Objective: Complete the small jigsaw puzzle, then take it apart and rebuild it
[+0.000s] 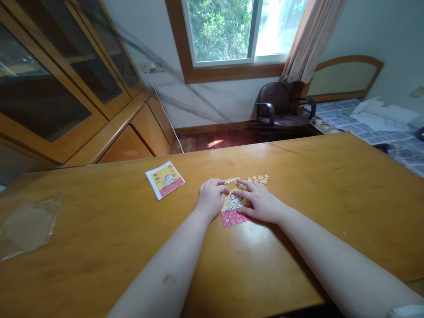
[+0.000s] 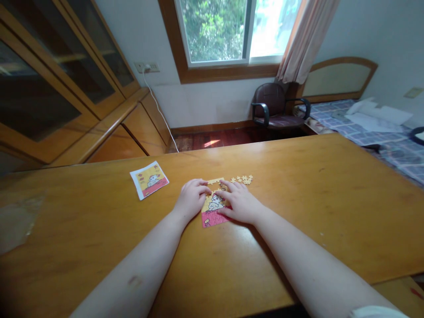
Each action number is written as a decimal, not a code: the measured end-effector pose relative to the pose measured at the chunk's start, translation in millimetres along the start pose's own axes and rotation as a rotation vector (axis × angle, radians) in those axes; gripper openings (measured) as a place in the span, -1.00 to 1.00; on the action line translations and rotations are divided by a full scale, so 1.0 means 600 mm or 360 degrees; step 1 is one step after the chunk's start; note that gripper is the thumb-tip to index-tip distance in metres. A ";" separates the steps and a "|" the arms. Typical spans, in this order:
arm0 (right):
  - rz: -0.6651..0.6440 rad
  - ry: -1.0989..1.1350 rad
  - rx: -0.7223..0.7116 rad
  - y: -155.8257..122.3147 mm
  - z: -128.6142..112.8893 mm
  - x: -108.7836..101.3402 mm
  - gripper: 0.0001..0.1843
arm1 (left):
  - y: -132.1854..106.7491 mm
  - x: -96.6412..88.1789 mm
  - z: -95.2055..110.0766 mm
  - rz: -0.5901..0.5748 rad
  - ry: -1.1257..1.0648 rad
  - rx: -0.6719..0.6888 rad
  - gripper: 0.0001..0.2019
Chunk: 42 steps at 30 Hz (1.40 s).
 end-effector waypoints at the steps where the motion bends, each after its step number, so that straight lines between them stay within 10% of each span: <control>1: -0.0007 -0.0008 0.0009 0.000 0.001 0.001 -0.41 | 0.000 0.002 0.000 -0.0004 0.0004 0.0005 -0.73; 21: 0.0157 -0.0059 0.0103 0.002 0.014 -0.012 -0.61 | 0.004 -0.012 -0.012 0.0138 -0.0304 0.0061 -0.76; 32: 0.0219 -0.0219 0.0978 -0.046 0.168 -0.055 -0.59 | -0.002 -0.030 -0.039 0.0376 -0.0656 -0.0032 -0.79; 42: 0.0101 -0.0217 0.1192 -0.056 0.181 -0.050 -0.67 | -0.014 -0.050 -0.059 0.0590 -0.0815 -0.0191 -0.80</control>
Point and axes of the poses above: each hand's wrist, its own y-axis towards the middle knuckle, its own x-axis out of the palm, z = x × y, the point moved 8 cm from there along y, towards the middle knuckle, and after that the axes turned 13 degrees about -z, right-handed, at the moved point
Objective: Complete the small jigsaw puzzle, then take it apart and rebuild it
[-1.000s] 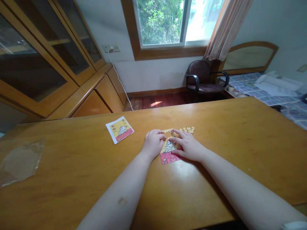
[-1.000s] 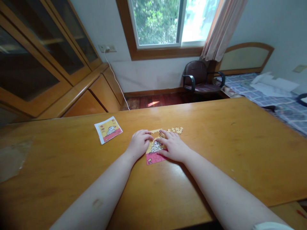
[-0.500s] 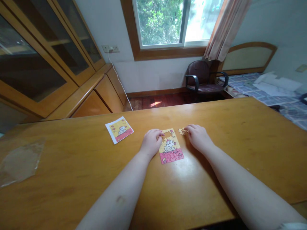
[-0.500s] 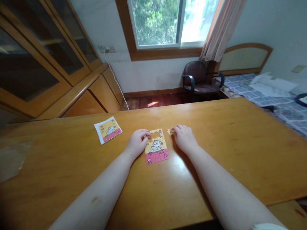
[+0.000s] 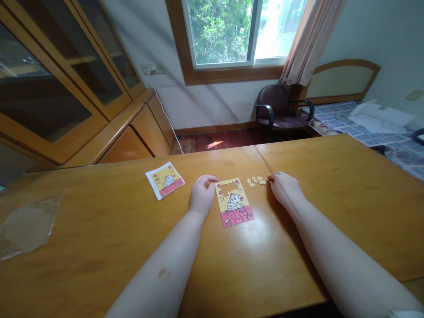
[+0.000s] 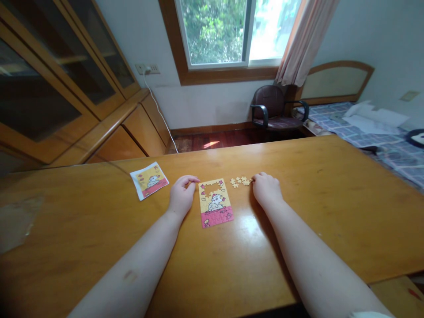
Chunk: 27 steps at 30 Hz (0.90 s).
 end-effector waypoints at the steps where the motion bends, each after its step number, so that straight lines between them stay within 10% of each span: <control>1: 0.0011 0.0005 0.0018 -0.001 0.002 -0.001 -0.68 | -0.001 0.000 0.001 0.0001 0.0000 0.0003 -0.80; 10: 0.0251 0.0128 -0.0599 -0.026 -0.073 -0.012 -0.73 | -0.002 -0.003 0.005 0.0021 -0.0007 0.0045 -0.81; 27: 0.0092 0.0146 -0.0558 -0.027 -0.089 0.001 -0.74 | -0.003 -0.002 0.006 -0.0006 0.0017 0.0028 -0.81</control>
Point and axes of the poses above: each hand's wrist, its own y-axis towards the middle knuckle, its own x-axis out of the palm, z = x × y, the point moved 8 cm from there along y, towards the middle knuckle, and after that the axes turned 13 degrees about -z, right-handed, at the moved point
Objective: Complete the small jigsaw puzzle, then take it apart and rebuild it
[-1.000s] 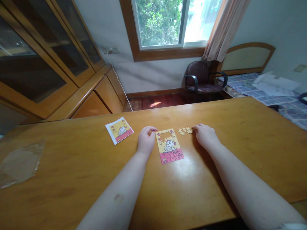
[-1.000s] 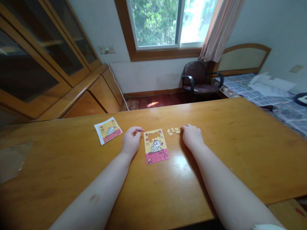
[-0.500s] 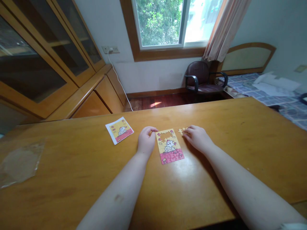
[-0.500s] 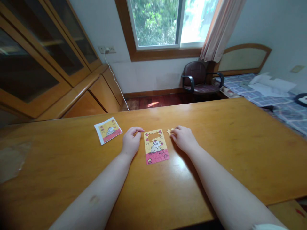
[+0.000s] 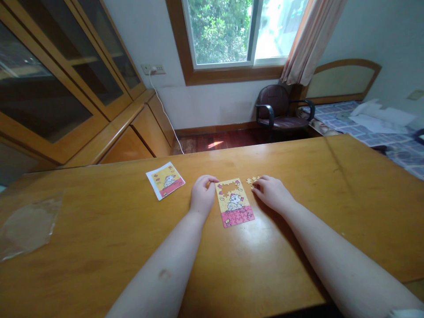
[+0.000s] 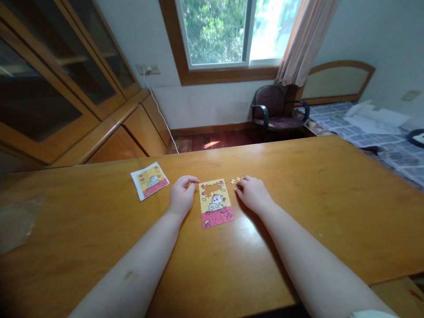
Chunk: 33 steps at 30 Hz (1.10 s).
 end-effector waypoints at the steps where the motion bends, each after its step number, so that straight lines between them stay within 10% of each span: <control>1: -0.0029 0.0009 -0.0009 0.001 -0.002 0.002 -0.75 | 0.000 0.000 0.000 -0.0001 0.0004 0.0000 -0.81; 24: -0.0261 0.0179 -0.0330 -0.011 -0.030 0.016 -0.87 | 0.000 -0.001 0.001 0.0007 0.0002 0.0015 -0.80; 33: -0.0267 0.0800 -0.0401 -0.014 -0.032 0.003 -0.87 | 0.000 0.001 -0.001 -0.0008 0.0013 0.0007 -0.80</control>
Point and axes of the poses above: each hand's wrist, its own y-axis towards the middle knuckle, its own x-axis out of the palm, z = x × y, the point moved 8 cm from there along y, towards the middle knuckle, and after that the axes turned 13 degrees about -z, right-handed, at the moved point
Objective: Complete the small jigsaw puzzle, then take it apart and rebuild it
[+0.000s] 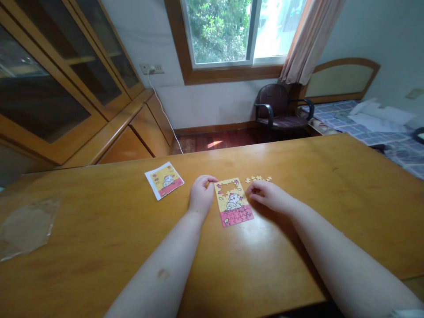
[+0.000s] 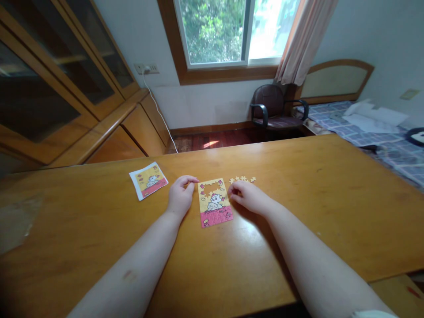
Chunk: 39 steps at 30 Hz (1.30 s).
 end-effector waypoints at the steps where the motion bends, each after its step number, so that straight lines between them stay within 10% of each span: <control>1: 0.0018 0.0060 -0.0006 0.001 -0.002 0.002 -0.89 | 0.000 0.000 0.000 -0.0004 0.0001 -0.0001 -0.80; 20: -0.0049 -0.0257 -0.0226 0.004 -0.027 0.027 -0.90 | 0.002 0.002 -0.001 -0.0030 -0.0017 -0.0012 -0.80; 27: 0.0309 -0.0338 -0.0249 0.009 -0.036 0.021 -0.82 | 0.003 0.006 -0.010 -0.0057 -0.0021 -0.0014 -0.80; 33: -0.0142 -0.0794 -0.0209 0.018 -0.075 0.017 -0.85 | 0.003 0.007 -0.015 -0.0079 -0.0035 -0.0033 -0.80; 39: 0.0102 -0.0785 -0.0949 -0.022 -0.084 -0.004 -0.74 | 0.003 0.007 -0.020 -0.0082 -0.0060 -0.0060 -0.80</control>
Point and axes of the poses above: each hand's wrist, its own y-axis towards the middle knuckle, its own x-axis out of the palm, z = x × y, the point moved 8 cm from there along y, towards the middle knuckle, and after that the axes turned 13 degrees about -z, right-handed, at the moved point
